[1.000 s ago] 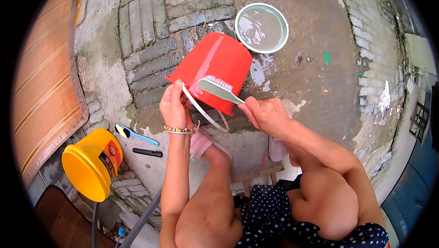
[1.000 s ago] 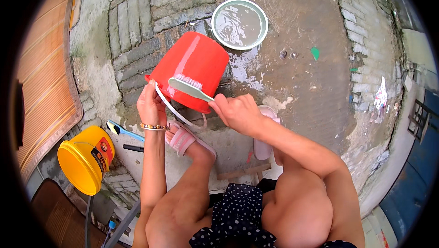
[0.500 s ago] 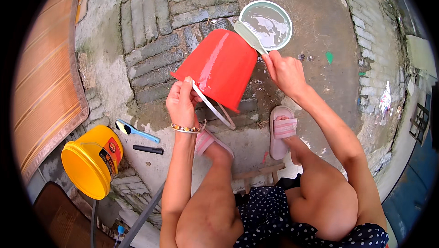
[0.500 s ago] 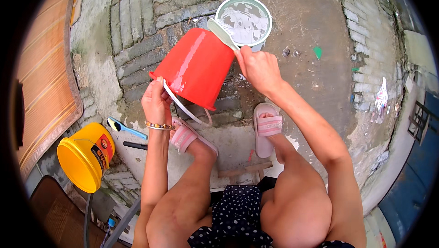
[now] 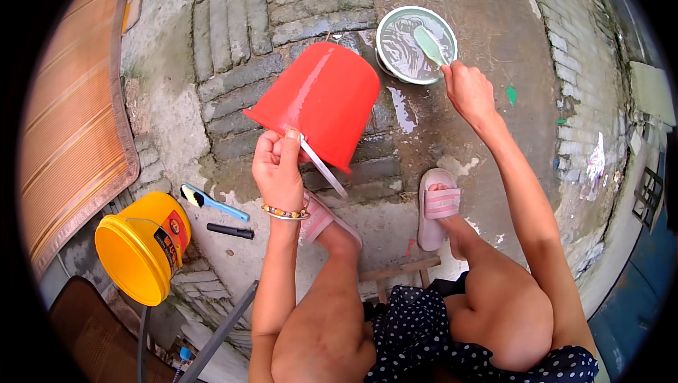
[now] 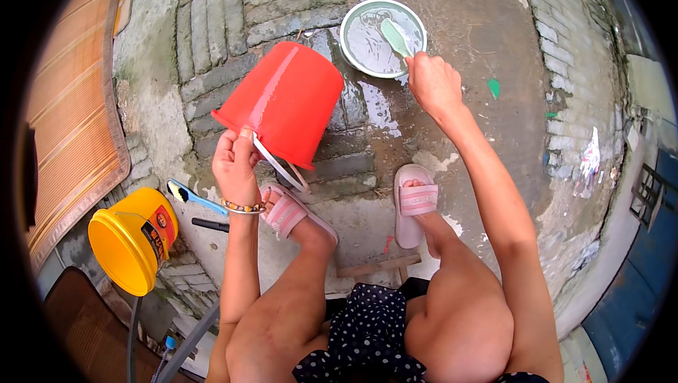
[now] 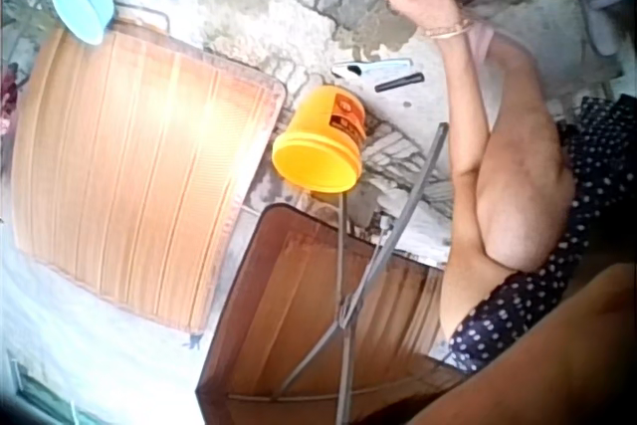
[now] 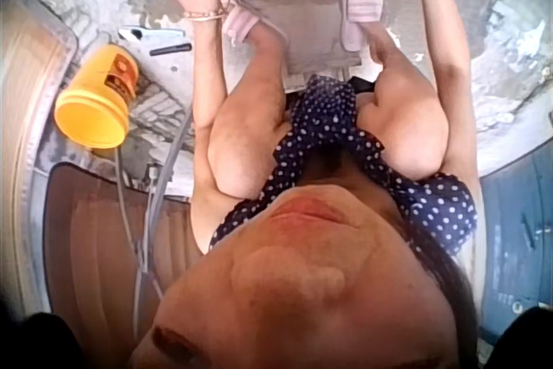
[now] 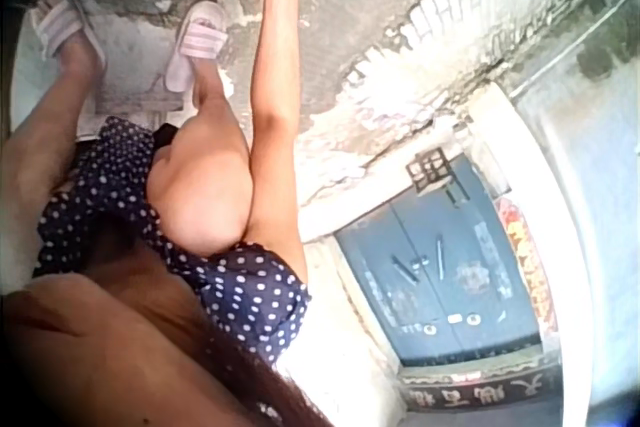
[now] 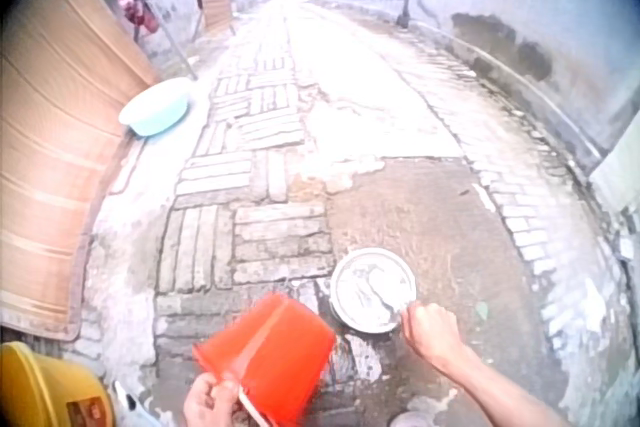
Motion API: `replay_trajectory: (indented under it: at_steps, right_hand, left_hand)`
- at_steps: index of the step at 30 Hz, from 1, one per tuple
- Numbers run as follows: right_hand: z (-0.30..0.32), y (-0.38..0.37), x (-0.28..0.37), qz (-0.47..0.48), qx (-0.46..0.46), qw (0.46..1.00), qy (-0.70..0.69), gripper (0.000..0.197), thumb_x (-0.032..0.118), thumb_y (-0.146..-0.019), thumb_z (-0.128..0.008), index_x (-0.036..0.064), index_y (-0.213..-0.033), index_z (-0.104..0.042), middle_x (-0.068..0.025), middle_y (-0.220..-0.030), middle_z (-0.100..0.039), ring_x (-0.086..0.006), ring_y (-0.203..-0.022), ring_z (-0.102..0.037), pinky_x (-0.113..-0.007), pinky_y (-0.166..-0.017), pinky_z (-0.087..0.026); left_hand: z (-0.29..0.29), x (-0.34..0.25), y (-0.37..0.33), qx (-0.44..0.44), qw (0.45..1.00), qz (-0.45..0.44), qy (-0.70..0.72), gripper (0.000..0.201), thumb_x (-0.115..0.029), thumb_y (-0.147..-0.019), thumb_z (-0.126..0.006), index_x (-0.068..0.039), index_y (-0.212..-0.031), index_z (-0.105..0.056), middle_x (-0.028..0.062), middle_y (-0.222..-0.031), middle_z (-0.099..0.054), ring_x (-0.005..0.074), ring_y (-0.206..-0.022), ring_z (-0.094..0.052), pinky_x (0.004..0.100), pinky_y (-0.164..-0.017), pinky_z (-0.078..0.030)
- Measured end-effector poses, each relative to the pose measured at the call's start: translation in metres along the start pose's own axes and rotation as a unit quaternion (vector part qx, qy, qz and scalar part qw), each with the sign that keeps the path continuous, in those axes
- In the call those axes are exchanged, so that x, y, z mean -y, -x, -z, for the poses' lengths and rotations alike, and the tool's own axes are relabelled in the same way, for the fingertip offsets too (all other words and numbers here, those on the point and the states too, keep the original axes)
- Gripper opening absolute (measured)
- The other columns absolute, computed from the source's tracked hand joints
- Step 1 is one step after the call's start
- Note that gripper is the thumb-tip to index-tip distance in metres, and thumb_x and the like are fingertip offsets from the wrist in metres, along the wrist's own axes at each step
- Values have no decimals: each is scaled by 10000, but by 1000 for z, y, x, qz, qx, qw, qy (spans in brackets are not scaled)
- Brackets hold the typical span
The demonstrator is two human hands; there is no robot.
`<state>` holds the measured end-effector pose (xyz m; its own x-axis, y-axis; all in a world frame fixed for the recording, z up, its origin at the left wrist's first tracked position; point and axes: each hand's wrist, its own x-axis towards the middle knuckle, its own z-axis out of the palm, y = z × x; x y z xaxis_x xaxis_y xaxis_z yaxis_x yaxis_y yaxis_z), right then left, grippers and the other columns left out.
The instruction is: The person washes the inside and outside of a red bucket using a brush and water.
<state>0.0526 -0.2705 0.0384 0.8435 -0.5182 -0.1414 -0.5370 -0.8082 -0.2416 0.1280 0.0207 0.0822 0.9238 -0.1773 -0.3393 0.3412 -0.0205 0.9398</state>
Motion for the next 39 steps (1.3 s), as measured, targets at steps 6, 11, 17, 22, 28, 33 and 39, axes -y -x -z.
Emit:
replay_trajectory:
  at_steps: [6, 11, 17, 22, 28, 33, 39]
  right_hand:
    - [7, 57, 49, 110, -37, 976, -186, 239, 198, -896, -542, 35, -722, -521, -170, -516, -539, -364, -481, -553, -444, -423, -422]
    - [-11, 92, 83, 278, -18, 944, -176, 268, 217, -877, -577, 56, -697, -459, -132, -448, -491, -324, -398, -520, -404, -358, -390]
    - [-24, 82, 89, 263, -65, 947, -173, 292, 246, -870, -584, 71, -683, -443, -122, -439, -502, -290, -370, -524, -386, -347, -390]
    - [-34, 45, 54, 175, -121, 968, -136, 269, 232, -894, -550, 60, -702, -476, -130, -448, -508, -310, -386, -530, -405, -344, -396]
    - [-32, 87, 87, 268, -68, 943, -186, 282, 212, -873, -582, 74, -671, -444, -109, -432, -488, -303, -366, -508, -393, -350, -388]
    - [-40, 39, 46, 168, -117, 969, -137, 249, 210, -890, -561, 59, -717, -464, -114, -445, -500, -305, -387, -523, -403, -339, -380]
    - [-39, 62, 65, 261, -93, 945, -173, 263, 199, -874, -583, 67, -698, -440, -110, -448, -499, -311, -378, -508, -398, -352, -376]
  left_hand:
    - [2, 20, 6, 11, 1000, -12, 3, 94, -76, -897, -559, -14, -894, -488, -8, -674, -554, 25, -591, -488, 190, -553, -434]
    - [-2, 21, 8, 21, 999, -24, 8, 91, -66, -895, -560, -18, -896, -482, -10, -687, -547, 20, -603, -474, 188, -553, -420]
    - [-3, 21, 8, 16, 999, -37, 11, 86, -53, -894, -558, -18, -895, -480, -13, -705, -549, 19, -630, -476, 188, -586, -416]
    - [-13, 22, 9, 9, 999, -51, -18, 75, -88, -903, -550, -42, -858, -511, -73, -645, -467, -5, -584, -392, 165, -548, -320]
    - [1, 16, 7, 0, 999, -40, -6, 82, -64, -895, -563, -22, -878, -494, -21, -716, -550, 10, -652, -469, 172, -595, -382]
    - [-1, 20, 1, 34, 998, -51, -2, 81, -72, -896, -561, -14, -893, -504, -23, -720, -560, 6, -640, -453, 170, -586, -368]
    - [10, 18, -9, -4, 998, -41, -38, 122, -125, -907, -550, -49, -813, -531, -49, -664, -514, 14, -589, -417, 182, -556, -342]
